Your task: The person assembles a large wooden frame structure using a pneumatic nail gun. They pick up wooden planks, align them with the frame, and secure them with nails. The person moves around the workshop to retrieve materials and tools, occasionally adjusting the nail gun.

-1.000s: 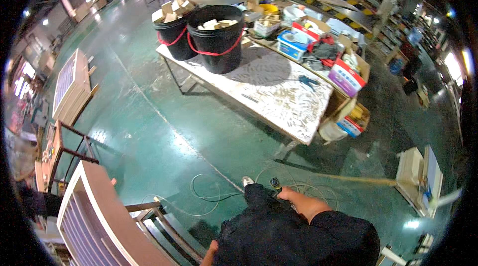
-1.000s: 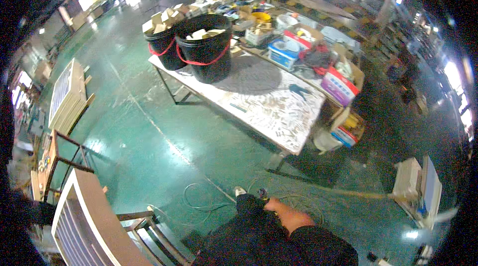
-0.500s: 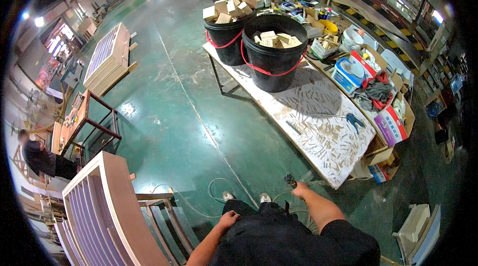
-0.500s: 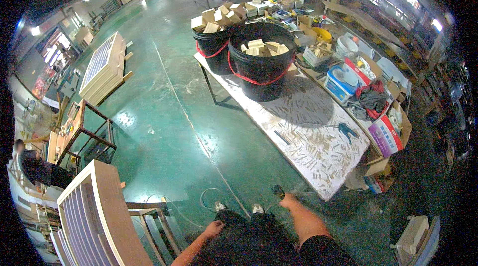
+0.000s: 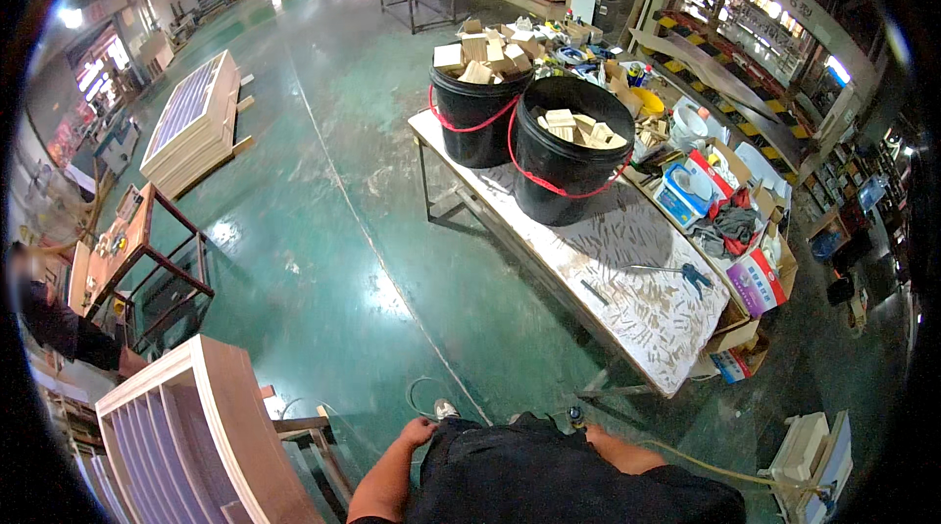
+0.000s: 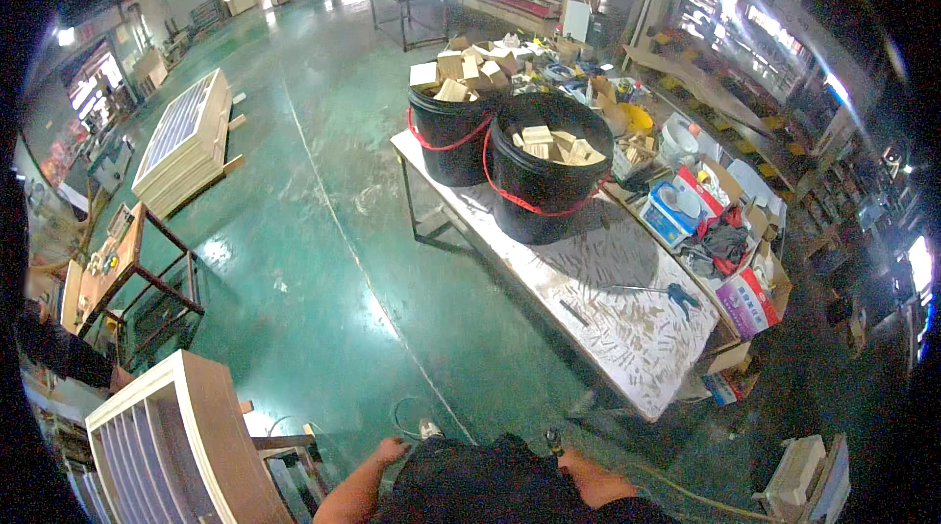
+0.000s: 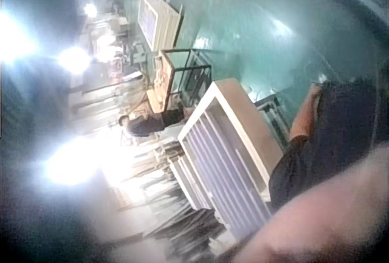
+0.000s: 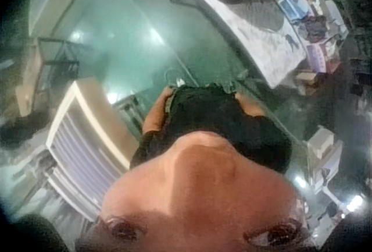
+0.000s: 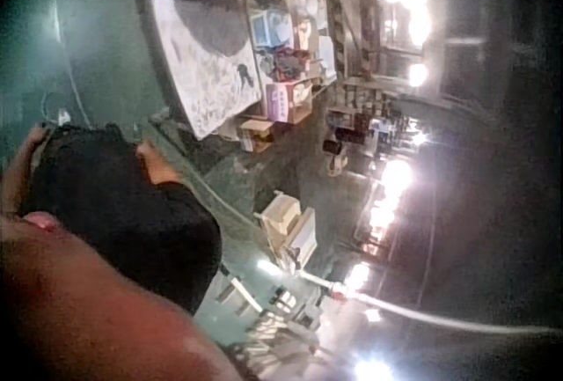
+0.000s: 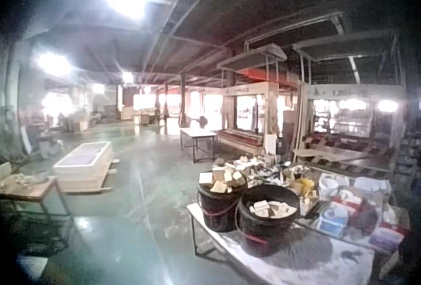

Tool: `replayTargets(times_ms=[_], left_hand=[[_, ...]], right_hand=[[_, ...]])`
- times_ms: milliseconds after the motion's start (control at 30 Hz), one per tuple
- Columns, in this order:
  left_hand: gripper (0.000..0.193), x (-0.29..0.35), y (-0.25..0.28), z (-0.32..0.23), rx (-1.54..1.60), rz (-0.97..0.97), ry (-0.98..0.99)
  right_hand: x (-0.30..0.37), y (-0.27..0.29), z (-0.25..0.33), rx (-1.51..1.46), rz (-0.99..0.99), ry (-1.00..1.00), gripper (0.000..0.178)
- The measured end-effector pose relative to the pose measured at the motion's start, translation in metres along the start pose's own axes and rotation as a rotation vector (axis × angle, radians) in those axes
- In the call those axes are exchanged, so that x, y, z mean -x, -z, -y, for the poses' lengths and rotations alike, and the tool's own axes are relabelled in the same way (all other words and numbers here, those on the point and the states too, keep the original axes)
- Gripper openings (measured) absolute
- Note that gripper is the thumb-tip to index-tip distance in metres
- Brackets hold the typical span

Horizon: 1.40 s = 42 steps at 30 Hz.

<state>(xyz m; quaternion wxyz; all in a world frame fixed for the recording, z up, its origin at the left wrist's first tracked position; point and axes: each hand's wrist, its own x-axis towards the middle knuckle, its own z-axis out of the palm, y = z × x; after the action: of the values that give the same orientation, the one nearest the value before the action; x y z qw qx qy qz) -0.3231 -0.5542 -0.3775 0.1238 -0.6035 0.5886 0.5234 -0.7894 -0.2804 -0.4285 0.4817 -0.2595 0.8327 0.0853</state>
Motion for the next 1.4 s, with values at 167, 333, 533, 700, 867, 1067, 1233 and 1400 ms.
replayTargets(times_ms=[167, 333, 533, 700, 867, 1067, 1233, 1400], left_hand=[[0.038, -0.001, 0.073, 0.041, 0.237, -0.110, 0.015], [0.024, 0.004, 0.104, 0.091, 0.280, -0.132, 0.156], [0.022, 0.002, 0.074, 0.132, 0.620, -0.068, 0.274], [0.029, 0.006, 0.045, 0.108, 0.218, 0.008, 0.065], [0.029, -0.018, 0.035, 0.086, 0.064, -0.193, -0.048], [0.026, -0.023, 0.068, 0.060, 0.473, -0.136, 0.084], [0.026, -0.004, 0.082, 0.026, 0.435, -0.149, 0.109], [0.033, 0.019, 0.074, 0.008, 0.159, -0.107, 0.132]], right_hand=[[-0.006, -0.016, 0.035, 0.011, -0.043, 0.116, 0.045], [0.007, 0.015, 0.123, -0.134, 0.027, 0.145, 0.058], [0.032, 0.076, 0.236, 0.018, 0.067, 0.175, 0.067], [0.025, 0.094, 0.272, 0.107, -0.021, 0.273, 0.065], [0.023, 0.108, 0.273, 0.165, 0.025, 0.244, 0.068], [-0.029, 0.074, 0.210, 0.156, 0.047, 0.266, 0.057], [-0.061, 0.052, 0.157, 0.166, 0.111, 0.241, 0.047], [-0.059, 0.049, 0.139, 0.180, 0.153, 0.231, 0.046]])
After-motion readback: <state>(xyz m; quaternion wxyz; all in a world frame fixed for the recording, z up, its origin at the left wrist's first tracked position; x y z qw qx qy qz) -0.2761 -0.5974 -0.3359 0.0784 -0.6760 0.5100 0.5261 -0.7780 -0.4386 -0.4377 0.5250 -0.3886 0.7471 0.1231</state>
